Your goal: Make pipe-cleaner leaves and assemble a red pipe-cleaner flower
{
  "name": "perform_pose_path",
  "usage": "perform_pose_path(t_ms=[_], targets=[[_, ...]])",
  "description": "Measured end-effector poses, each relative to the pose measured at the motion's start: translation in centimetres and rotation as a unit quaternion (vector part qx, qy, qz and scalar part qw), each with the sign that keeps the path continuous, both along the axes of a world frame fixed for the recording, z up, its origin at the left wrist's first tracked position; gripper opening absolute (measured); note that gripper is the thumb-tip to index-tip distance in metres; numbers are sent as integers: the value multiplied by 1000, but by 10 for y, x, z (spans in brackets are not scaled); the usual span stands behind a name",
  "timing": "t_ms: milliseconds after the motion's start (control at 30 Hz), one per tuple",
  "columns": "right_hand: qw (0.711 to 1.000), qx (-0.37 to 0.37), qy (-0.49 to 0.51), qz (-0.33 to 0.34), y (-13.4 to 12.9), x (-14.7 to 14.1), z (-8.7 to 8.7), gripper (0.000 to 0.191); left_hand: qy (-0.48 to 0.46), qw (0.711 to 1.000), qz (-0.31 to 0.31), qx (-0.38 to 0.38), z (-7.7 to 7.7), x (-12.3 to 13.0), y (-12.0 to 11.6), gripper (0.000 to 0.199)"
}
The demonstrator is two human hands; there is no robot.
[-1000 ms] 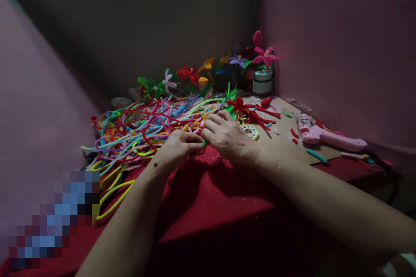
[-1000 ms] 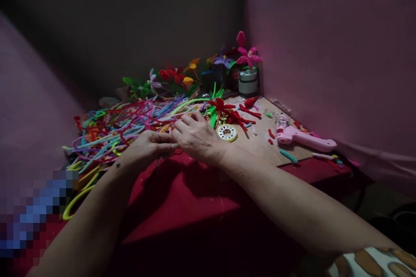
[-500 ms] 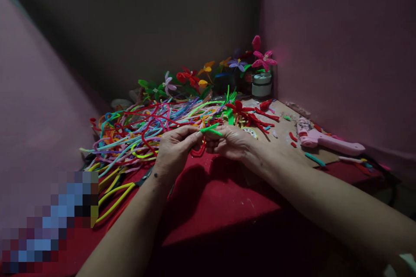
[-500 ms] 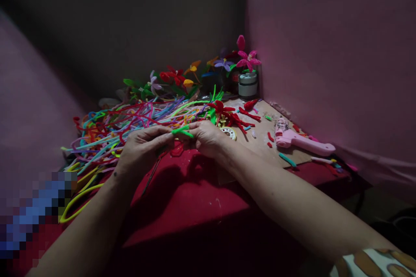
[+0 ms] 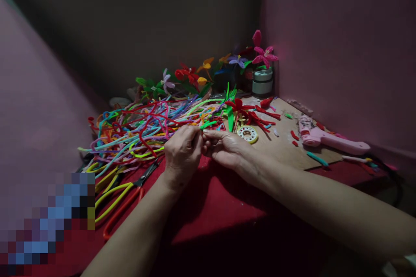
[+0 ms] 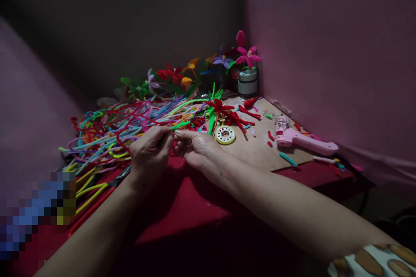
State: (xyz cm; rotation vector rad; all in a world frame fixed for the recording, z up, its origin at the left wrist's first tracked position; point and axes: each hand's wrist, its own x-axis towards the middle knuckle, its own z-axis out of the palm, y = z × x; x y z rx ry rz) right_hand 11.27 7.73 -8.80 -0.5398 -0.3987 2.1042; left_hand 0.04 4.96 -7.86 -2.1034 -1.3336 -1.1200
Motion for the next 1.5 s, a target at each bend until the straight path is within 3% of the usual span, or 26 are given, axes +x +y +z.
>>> perform_pose_path(t_ms=[133,200,233,267,333,400,433,467,500,533,567,633,700,733,767,833,933,1067,1133,1367,1433,1500], targets=[[982,97,-120,-107,-1,2,-1,9,175,980,96,25,0,4,2,22],[931,207,-260,-152,-1,6,-2,8,228,965,126,21,0,10,0,24],[880,271,-353,-165,-1,8,-2,10,246,960,133,10,0,13,-1,23],[810,335,-450,-170,-2,11,-2,12,260,956,134,-8,0,15,-2,22],[628,443,-619,-163,-5,15,-1,15,273,952,122,-59,0,16,-4,20],[463,522,-700,-153,-9,17,0,18,259,953,98,-122,3,12,-5,19],[409,554,-709,-152,-10,17,1,20,242,956,78,-149,6,8,-5,19],[377,583,-703,-156,-11,18,2,21,218,958,55,-175,10,2,-4,19],[370,609,-682,-164,-11,18,4,21,191,962,23,-196,15,-5,-4,20],[388,630,-650,-171,-9,19,5,20,162,963,-21,-216,21,-13,-3,20],[433,640,-612,-169,-7,20,7,17,135,958,-67,-244,27,-20,-4,20],[582,613,-523,-109,-3,22,12,9,85,946,-140,-279,37,-32,-5,18],[748,503,-433,9,2,25,15,2,69,938,-182,-287,44,-39,-8,17],[811,435,-387,60,3,26,16,3,71,937,-194,-282,46,-40,-9,16],[856,371,-344,105,4,27,16,4,76,938,-200,-274,46,-40,-9,16],[905,276,-279,163,3,28,15,4,94,940,-206,-255,46,-38,-10,17],[912,249,-256,200,1,28,11,7,141,940,-203,-234,42,-36,-8,18],[844,365,-353,177,-3,27,9,14,197,935,-189,-225,36,-38,-4,20],[818,383,-397,162,-6,26,11,15,208,933,-186,-228,34,-39,-3,21],[837,374,-373,143,-13,20,13,22,191,936,-193,-222,34,-39,0,20],[840,390,-366,92,-12,21,14,22,157,962,-158,-158,36,-37,-1,15],[842,402,-358,28,-12,22,15,22,61,993,-78,-60,39,-34,-4,11]])
